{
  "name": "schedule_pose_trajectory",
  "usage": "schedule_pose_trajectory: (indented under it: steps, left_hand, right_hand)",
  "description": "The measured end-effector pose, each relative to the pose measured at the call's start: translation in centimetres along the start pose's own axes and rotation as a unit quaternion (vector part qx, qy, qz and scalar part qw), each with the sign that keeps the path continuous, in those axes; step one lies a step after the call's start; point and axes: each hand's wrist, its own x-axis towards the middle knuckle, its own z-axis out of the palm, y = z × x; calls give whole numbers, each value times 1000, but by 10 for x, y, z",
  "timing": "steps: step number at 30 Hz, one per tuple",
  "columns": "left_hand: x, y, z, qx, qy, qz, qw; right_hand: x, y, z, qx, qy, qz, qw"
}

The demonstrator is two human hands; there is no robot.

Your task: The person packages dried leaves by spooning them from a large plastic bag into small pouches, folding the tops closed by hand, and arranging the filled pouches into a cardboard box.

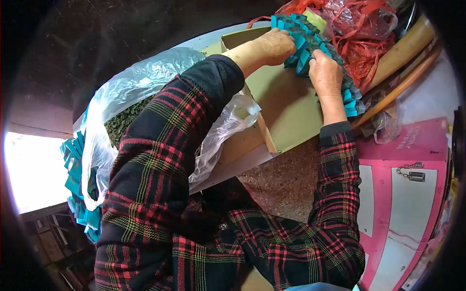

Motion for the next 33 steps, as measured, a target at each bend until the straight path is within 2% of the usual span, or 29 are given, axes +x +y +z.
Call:
schedule_pose_trajectory:
  steps: [4, 6, 10, 11, 17, 28, 33]
  left_hand:
    - [-3, -1, 4, -9, 4, 4, 1000]
    - [-5, 0, 7, -6, 1, -12, 1000]
    - [-9, -3, 8, 8, 21, 7, 1000]
    - [-8, -2, 7, 11, -6, -3, 1000]
    - [-11, -4, 7, 11, -17, 0, 1000]
    - [-13, -2, 8, -3, -6, -19, 1000]
    - [-10, -4, 9, 1, 38, -11, 999]
  right_hand:
    - [3, -3, -3, -19, -5, 5, 1000]
    - [6, -7, -8, -38, -33, 51, 997]
    - [10, -11, -10, -53, -60, 70, 994]
    - [10, -12, -10, -61, -69, 73, 993]
    - [10, -18, -18, -74, -87, 82, 990]
    - [6, -12, -12, -69, -52, 46, 995]
    - [7, -4, -2, -60, -33, 11, 998]
